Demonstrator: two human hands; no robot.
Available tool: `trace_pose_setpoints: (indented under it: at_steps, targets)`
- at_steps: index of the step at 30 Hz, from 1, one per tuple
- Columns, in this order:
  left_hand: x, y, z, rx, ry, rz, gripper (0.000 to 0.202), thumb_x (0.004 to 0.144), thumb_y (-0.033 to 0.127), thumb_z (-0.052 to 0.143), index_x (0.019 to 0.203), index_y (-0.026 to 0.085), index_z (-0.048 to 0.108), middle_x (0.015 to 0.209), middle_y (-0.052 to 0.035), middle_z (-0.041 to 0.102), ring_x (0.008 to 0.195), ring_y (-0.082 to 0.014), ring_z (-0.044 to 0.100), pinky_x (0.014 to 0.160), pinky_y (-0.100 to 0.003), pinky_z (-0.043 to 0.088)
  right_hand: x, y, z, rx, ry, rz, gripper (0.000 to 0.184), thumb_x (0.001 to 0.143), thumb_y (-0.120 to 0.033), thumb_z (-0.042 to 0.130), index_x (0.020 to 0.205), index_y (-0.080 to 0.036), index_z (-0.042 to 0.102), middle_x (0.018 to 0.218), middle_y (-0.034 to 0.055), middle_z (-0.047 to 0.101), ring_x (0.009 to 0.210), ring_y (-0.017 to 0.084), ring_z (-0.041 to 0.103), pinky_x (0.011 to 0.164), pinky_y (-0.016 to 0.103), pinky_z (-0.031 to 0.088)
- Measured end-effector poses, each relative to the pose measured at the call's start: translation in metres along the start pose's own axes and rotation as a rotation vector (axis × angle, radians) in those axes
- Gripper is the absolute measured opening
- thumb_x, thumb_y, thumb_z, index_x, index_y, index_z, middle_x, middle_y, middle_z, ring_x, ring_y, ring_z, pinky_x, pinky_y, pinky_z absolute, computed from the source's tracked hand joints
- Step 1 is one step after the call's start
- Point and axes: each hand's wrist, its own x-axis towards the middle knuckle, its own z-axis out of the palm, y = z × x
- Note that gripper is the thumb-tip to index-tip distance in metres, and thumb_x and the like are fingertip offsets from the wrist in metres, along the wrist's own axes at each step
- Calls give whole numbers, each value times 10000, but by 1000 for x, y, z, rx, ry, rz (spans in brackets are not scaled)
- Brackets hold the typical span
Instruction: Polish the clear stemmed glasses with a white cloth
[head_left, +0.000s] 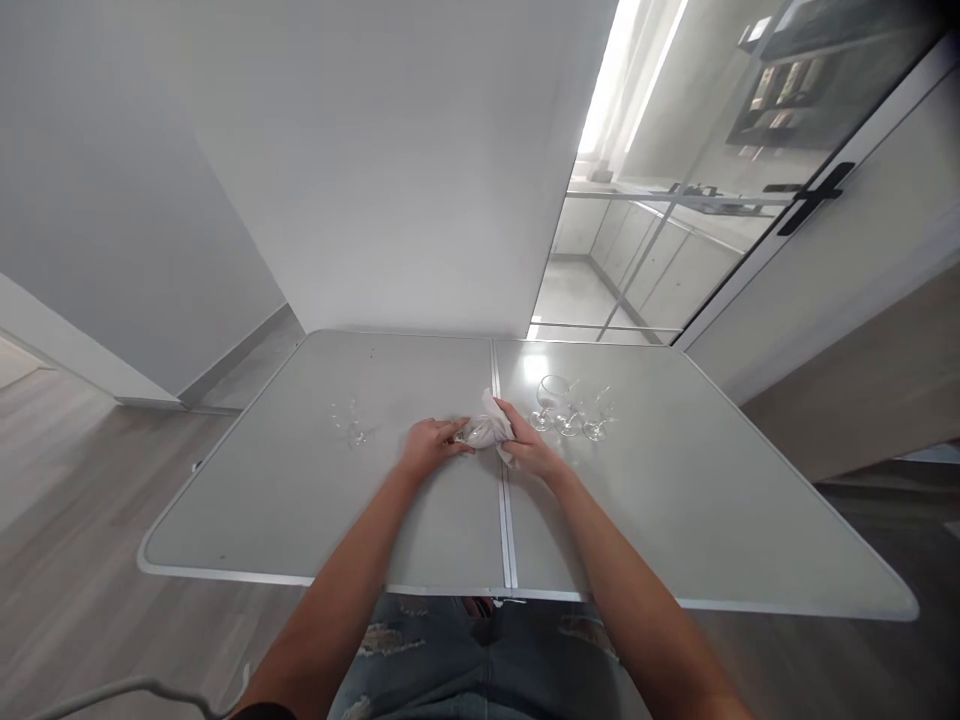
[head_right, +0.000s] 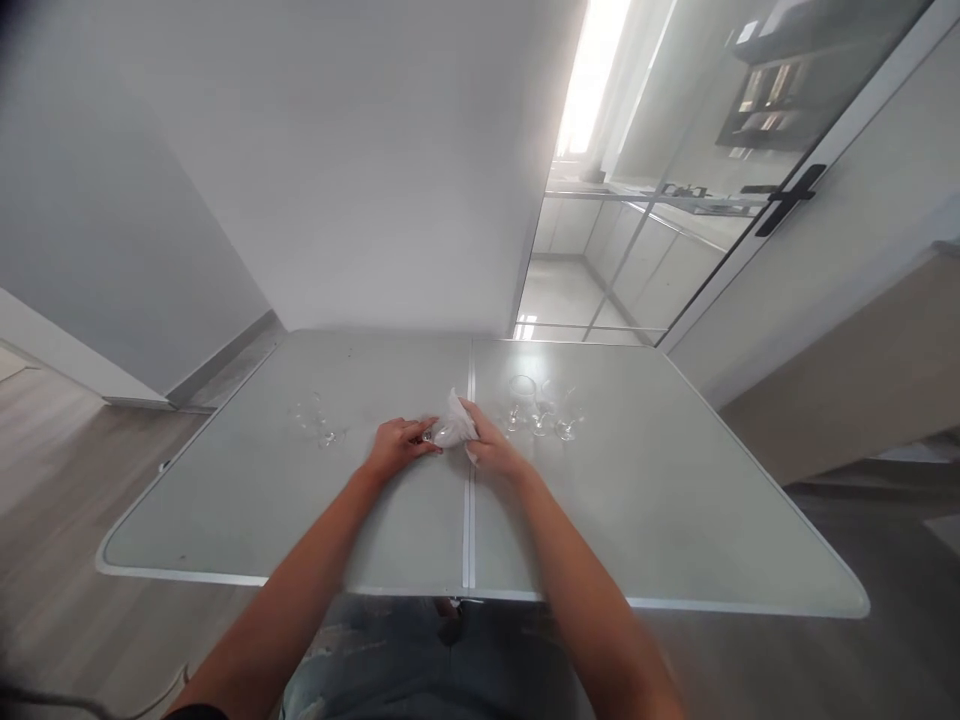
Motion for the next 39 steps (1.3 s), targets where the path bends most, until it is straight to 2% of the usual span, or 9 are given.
trace_pose_setpoints:
  at_steps: [4,7,10,15,21,24,28,34,39]
  targets:
    - [0,2,5,35,32,19,515,842,597,727,1241,271,734,792,-73,762,736,-210,687,746,-312,450,-1,8,-2,-66,-25,-30,917,705,-93,512,1586,-262,324,1427,55,584,1256,251,569,1152,452,382]
    - [1,4,4,81,47,37,450,881,557,702,1226,270,739,793,-84,754,731,-210,688,737,-318,440,0,6,0,-124,-85,-12,958,733,-85,505,1632,-268,230,1331,67,654,1103,234,633,1080,450,450]
    - [3,4,1,104,58,22,384,913,506,681,1215,278,741,788,-87,740,748,-211,690,745,-321,438,2,1,3,-55,-29,-3,953,737,-113,539,1627,-288,247,1372,69,630,1071,228,629,1002,413,502]
    - [5,3,2,131,14,-11,402,917,505,675,1238,268,731,804,-89,749,773,-217,686,777,-329,443,-1,1,6,128,53,76,947,771,-177,558,1636,-321,200,1116,35,702,782,185,620,795,374,557]
    - [3,3,3,104,20,7,432,933,561,624,1227,266,736,791,-89,744,744,-208,669,776,-328,429,1,5,9,-38,101,-26,972,726,-107,575,1618,-352,278,1420,36,594,1246,250,588,1125,476,412]
    - [3,1,2,101,49,0,403,916,543,658,1205,276,746,772,-83,732,733,-206,665,768,-326,421,4,4,9,-70,53,4,974,731,-107,536,1631,-335,242,1375,41,638,1176,255,617,1076,489,458]
    - [4,-1,3,133,50,4,387,913,512,677,1216,280,746,766,-80,731,725,-212,666,755,-329,411,5,2,4,11,53,8,941,701,-115,533,1601,-307,337,1408,39,620,1177,260,616,1037,445,499]
    - [5,2,5,75,42,46,422,926,545,647,1231,268,739,746,-71,726,692,-200,657,727,-317,421,2,1,0,69,168,-26,948,684,-92,543,1575,-370,377,1539,-8,499,1331,255,536,1150,445,409]
    - [2,2,5,162,73,116,427,950,535,620,1250,249,722,747,-65,738,687,-187,662,710,-311,417,2,3,2,-119,6,-6,942,739,-72,499,1609,-362,282,1264,30,675,1030,232,637,1027,465,478]
